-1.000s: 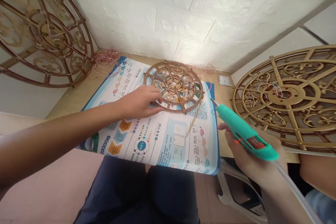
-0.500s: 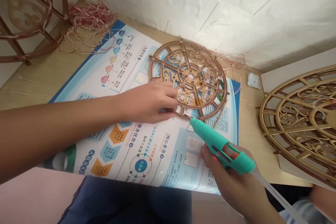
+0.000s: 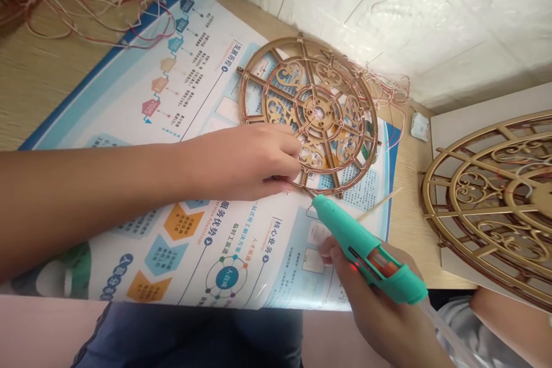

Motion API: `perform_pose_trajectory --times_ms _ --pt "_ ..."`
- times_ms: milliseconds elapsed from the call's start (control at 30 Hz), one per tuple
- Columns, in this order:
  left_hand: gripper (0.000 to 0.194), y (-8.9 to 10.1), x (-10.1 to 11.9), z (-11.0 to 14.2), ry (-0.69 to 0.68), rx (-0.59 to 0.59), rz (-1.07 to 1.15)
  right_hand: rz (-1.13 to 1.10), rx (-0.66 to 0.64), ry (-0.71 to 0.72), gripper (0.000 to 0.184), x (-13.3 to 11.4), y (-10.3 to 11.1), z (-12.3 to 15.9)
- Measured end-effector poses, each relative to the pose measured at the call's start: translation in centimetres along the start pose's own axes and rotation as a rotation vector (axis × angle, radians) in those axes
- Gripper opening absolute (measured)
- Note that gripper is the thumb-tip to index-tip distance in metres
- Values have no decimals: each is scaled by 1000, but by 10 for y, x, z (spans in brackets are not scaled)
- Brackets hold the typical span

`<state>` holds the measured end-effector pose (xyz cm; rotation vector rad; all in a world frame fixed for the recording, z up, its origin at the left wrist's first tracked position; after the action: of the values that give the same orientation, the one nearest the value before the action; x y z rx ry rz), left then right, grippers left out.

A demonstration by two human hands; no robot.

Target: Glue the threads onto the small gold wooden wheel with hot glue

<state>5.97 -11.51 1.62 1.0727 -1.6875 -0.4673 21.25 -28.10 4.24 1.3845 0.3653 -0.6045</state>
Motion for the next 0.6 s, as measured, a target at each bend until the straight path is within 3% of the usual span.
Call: perform_pose_trajectory --times_ms 600 --pt "23 -3 -3 -1 53 -30 3 -2 -49 -131 26 -1 -2 0"
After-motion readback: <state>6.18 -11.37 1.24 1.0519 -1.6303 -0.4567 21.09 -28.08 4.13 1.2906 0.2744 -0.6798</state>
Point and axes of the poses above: each hand's wrist, its own z-axis away from the middle knuckle, its own y-axis out of the back of the hand, x = y × z, the point moved 6 cm from there along -z, towards the middle knuckle
